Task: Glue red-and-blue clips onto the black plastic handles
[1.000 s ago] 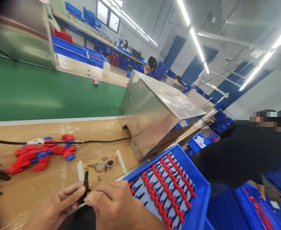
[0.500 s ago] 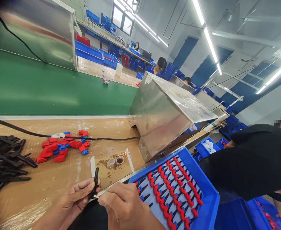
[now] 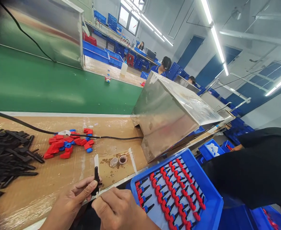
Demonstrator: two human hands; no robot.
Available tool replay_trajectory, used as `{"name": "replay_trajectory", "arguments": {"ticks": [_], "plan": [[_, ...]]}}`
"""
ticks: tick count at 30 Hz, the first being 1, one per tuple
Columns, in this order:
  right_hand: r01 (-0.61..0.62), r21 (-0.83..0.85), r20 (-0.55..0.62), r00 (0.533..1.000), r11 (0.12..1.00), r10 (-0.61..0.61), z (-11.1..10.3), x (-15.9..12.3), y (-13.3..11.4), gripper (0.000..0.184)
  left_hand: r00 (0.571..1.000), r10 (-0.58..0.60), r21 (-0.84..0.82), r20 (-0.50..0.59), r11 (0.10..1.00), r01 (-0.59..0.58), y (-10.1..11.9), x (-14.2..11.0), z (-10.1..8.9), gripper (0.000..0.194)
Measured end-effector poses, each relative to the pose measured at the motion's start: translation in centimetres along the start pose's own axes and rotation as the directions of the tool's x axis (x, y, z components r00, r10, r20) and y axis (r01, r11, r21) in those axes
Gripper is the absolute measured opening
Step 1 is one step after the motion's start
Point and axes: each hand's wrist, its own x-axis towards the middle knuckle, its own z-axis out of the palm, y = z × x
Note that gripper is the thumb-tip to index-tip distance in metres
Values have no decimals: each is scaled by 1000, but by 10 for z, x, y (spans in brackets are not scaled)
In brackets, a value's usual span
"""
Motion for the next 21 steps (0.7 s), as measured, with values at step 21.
{"name": "replay_trajectory", "arguments": {"ticks": [21], "plan": [[-200,377,-143,952,905,270,-5,-6,6,18,958,-188,-222,217,946,236,7,-1,-3,42]]}}
